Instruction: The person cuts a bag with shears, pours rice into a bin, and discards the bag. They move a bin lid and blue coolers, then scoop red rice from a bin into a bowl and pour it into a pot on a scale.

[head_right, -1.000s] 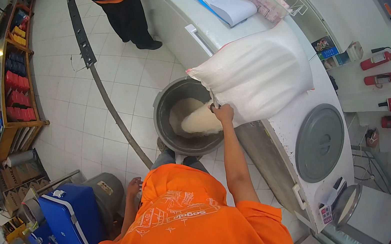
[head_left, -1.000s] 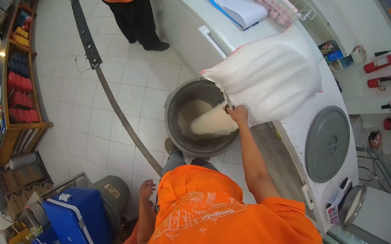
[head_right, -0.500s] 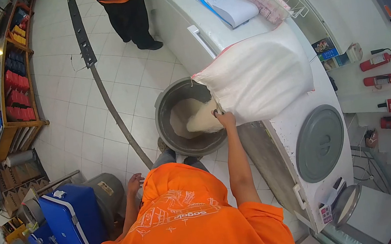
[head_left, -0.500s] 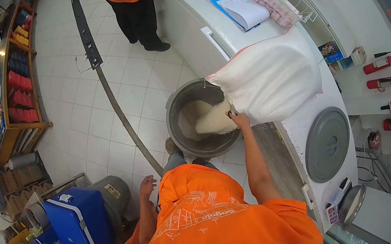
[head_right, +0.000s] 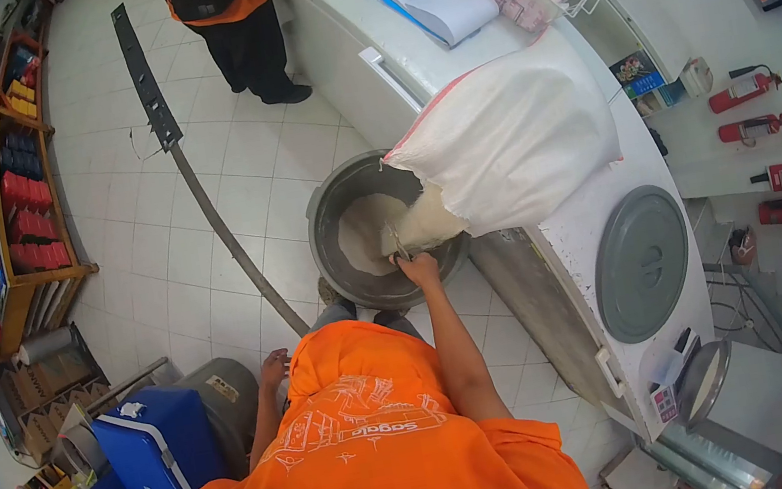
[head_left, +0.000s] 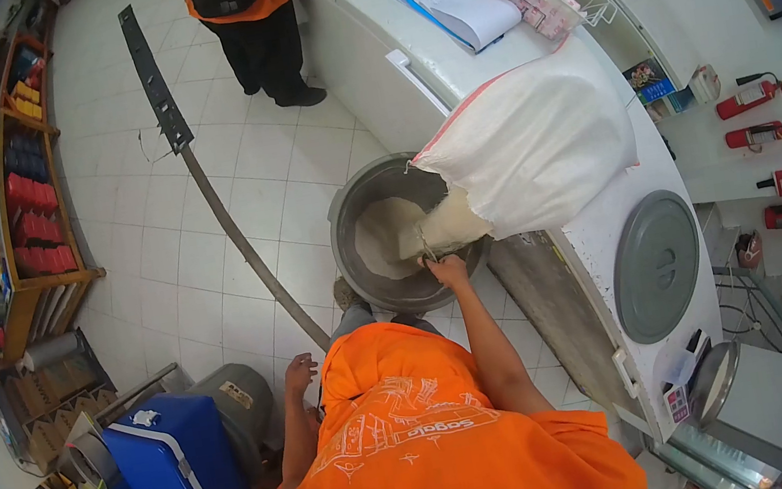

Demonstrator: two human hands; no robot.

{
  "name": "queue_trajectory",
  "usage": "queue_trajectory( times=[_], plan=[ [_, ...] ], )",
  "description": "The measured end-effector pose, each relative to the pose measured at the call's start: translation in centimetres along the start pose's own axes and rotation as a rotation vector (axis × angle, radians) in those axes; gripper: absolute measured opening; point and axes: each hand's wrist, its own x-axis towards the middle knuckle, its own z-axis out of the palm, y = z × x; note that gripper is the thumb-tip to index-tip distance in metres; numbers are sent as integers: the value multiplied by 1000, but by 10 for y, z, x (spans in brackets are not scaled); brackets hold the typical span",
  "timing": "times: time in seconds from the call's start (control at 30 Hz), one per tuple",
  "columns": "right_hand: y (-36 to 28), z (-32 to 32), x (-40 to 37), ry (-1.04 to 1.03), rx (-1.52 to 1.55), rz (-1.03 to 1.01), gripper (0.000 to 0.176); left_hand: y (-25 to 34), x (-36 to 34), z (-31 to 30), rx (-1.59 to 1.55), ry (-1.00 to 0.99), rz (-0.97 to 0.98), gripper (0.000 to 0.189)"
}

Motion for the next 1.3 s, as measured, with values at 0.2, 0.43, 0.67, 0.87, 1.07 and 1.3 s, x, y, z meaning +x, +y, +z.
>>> queue_trajectory(
  times=[0.2, 0.43, 0.67, 0.87, 1.07, 1.3],
  plan=[
    [-30, -42, -30, -228, 210, 240, 56, 22, 22, -17, 44, -51, 37, 34],
    [6, -119, -70, 255, 752, 170, 29, 89, 90, 7, 439, -156, 270, 40],
    [119, -305, -7, 765, 124, 567, 57, 324, 120, 195, 474, -234, 785, 64],
    [206, -350, 67, 425, -219, 538, 63, 456, 104, 307, 531, 21, 1148, 80],
    [176, -351, 34, 749, 19, 210, 33, 477, 119, 347, 554, -4, 1123, 50],
    [165, -115, 61, 399, 675, 231, 46, 485, 148, 363, 654, 49, 1236, 27]
  ],
)
